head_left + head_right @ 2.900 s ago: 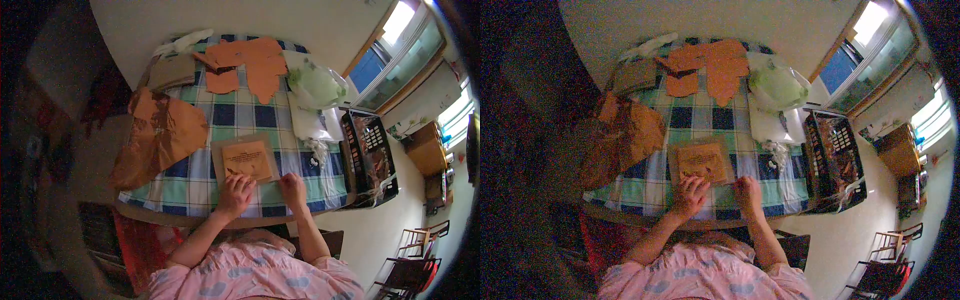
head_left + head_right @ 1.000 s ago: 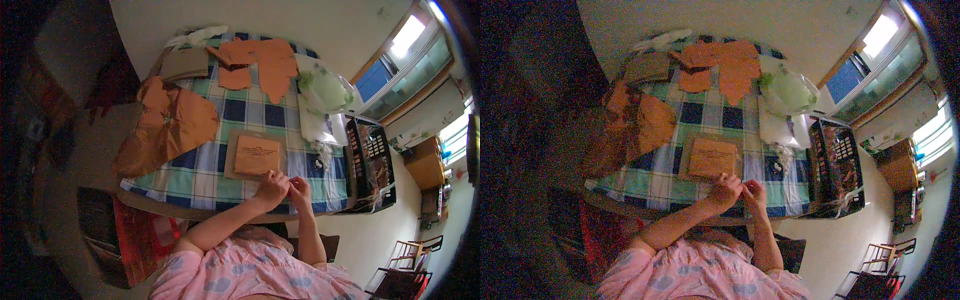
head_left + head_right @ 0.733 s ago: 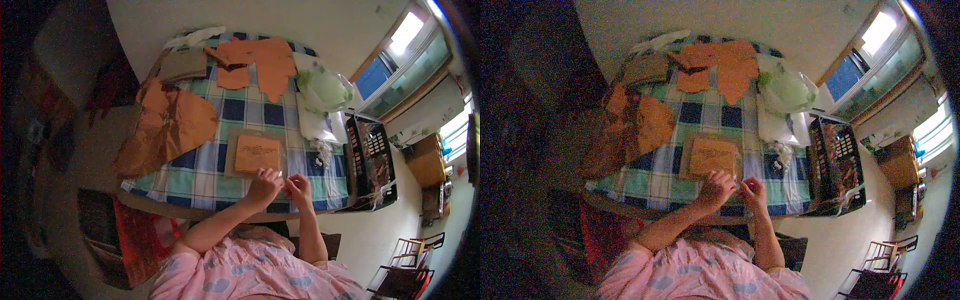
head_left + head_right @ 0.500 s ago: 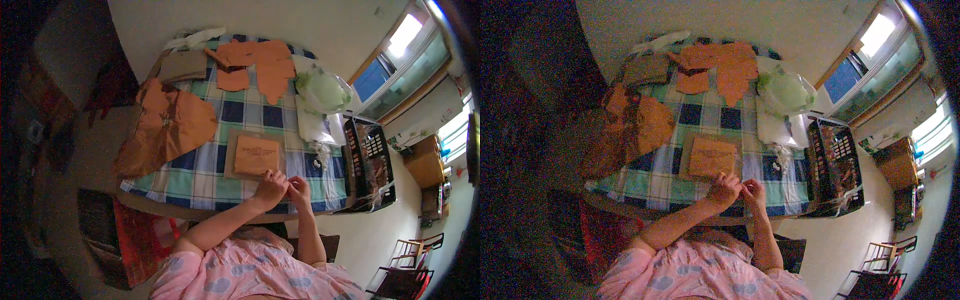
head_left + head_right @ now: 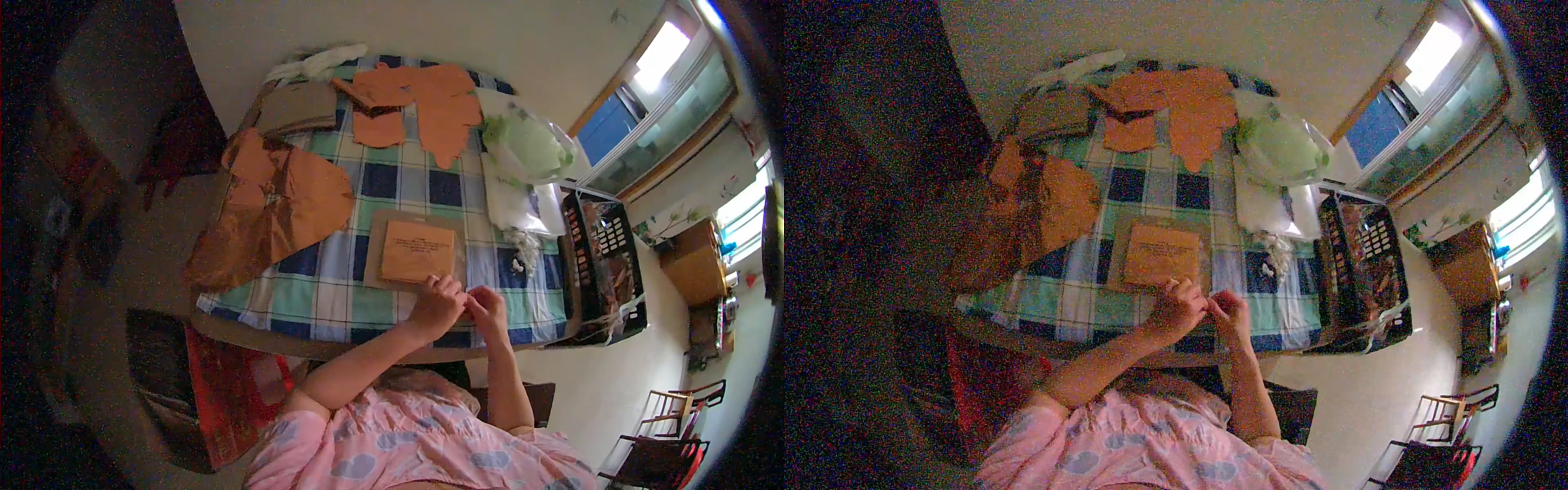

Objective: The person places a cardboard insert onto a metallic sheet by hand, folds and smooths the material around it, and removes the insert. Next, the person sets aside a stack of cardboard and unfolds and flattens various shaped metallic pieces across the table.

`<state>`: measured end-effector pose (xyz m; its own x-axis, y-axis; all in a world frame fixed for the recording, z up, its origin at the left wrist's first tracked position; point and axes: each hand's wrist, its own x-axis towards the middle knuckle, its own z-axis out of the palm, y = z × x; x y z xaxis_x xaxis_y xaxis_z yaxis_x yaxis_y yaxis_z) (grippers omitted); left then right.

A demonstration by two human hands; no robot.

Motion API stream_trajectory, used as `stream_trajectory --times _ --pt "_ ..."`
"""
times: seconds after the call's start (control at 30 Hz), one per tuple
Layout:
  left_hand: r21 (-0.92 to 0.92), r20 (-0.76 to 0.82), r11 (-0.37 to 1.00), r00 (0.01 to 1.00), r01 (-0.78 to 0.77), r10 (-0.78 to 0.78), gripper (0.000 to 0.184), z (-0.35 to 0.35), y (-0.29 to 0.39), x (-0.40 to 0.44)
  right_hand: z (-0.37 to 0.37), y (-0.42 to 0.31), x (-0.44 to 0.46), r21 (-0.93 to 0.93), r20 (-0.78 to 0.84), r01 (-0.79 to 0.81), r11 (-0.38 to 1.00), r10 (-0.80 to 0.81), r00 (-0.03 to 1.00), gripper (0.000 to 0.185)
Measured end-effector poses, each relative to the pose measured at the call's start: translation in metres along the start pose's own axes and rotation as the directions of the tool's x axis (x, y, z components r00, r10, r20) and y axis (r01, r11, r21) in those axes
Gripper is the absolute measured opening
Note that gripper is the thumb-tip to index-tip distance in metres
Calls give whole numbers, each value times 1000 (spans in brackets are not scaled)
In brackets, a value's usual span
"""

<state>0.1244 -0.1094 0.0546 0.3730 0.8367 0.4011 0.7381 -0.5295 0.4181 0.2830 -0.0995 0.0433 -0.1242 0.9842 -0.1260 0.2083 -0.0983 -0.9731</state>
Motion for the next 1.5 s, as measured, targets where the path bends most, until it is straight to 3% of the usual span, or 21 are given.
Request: stream_trajectory --times 0.3,0.4,0.5,0.6,0.8,0.9,1.0,1.1,1.2,1.3,1.5 --pt "129 -125 988 987 -89 106 10 8 2 1 -1 -6 -1 192 11 -128 973 129 992 12" --pt "130 -36 984 991 -121 127 11 7 6 1 -5 0 4 79 6 -138 987 138 990 12" --pt "180 -123 967 972 -178 201 9 11 8 3 -5 3 3 113 -9 -85 990 86 996 12" --pt "206 -103 964 976 -168 192 10 16 9 1 -6 10 5 182 7 -87 980 87 996 11" --pt "-87 -90 996 996 -17 9 8 -2 5 -11 -8 11 5 108 -29 -109 988 112 993 11" --pt "-467 160 790 917 397 -366 10 -13 -4 -18 -4 4 3 123 -46 -149 981 155 987 13" --pt "-276 39 940 980 198 -195 12 -16 -12 -14 0 -3 1 142 -37 -143 979 150 988 13" --pt "-169 -43 985 999 21 -29 13 -8 -6 -7 -6 -1 1 99 12 -91 991 90 996 13" --pt "-95 -43 995 999 -23 19 16 2 1 -1 -6 -2 1 129 22 -109 986 107 994 13" --pt "-34 17 999 1000 3 -2 17 6 3 1 -6 1 1 116 0 -112 987 113 994 14" --pt "-101 121 983 983 152 -139 19 17 1 4 -5 -4 -2 129 39 -113 985 109 993 11"
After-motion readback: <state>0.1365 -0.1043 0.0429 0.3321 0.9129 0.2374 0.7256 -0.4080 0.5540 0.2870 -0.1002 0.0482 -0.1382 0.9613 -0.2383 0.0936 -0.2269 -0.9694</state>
